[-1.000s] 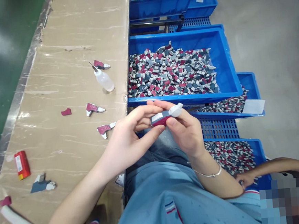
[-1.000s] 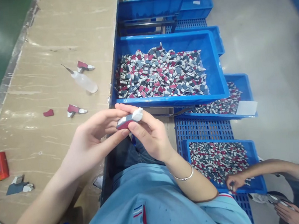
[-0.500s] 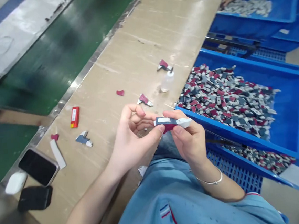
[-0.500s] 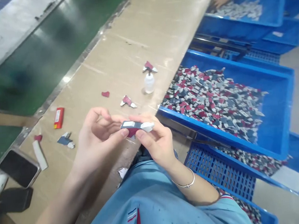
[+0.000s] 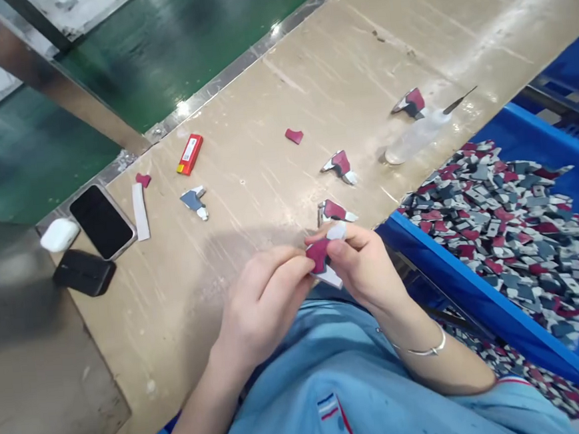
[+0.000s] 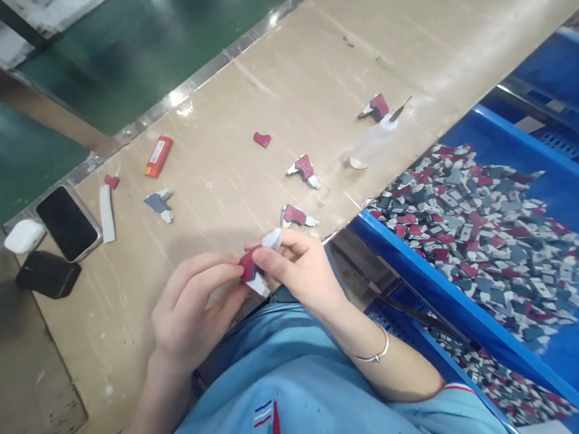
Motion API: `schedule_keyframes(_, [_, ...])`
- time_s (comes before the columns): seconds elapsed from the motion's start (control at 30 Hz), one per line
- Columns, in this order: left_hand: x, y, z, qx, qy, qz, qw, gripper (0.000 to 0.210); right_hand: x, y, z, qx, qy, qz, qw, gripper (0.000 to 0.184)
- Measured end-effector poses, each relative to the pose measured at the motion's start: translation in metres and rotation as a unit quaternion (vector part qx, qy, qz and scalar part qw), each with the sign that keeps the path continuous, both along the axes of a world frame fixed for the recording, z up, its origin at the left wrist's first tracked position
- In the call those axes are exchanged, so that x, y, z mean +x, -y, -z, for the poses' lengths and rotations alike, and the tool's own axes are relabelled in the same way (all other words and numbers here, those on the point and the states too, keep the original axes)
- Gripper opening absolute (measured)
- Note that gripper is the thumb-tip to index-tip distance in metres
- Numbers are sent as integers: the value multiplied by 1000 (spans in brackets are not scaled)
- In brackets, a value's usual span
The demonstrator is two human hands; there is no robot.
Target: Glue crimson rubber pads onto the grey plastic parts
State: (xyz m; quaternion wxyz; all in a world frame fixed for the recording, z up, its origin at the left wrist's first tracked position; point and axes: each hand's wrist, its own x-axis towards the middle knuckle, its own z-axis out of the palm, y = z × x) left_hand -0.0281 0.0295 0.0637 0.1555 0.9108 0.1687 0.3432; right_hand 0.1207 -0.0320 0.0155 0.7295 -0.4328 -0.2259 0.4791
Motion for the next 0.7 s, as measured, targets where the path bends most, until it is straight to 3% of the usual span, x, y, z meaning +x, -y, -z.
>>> schedule_keyframes(0.23, [-8, 8, 22, -83, 98, -3, 992, 23, 0, 13, 13, 111, 130, -38, 985, 40])
schedule_keyframes(0.4, [-14, 7, 25, -168, 68, 28, 983, 18, 1, 17, 27, 182, 220, -14, 958, 17])
schedule_keyframes(0.5, [-16, 5, 27, -226, 70, 43, 971, 14, 4, 18, 32, 204, 277, 1, 939, 21])
schedule_keyframes(0.7, [-16, 5, 33, -179, 95, 46, 978, 6, 8, 17, 32, 210, 292, -16, 933, 24])
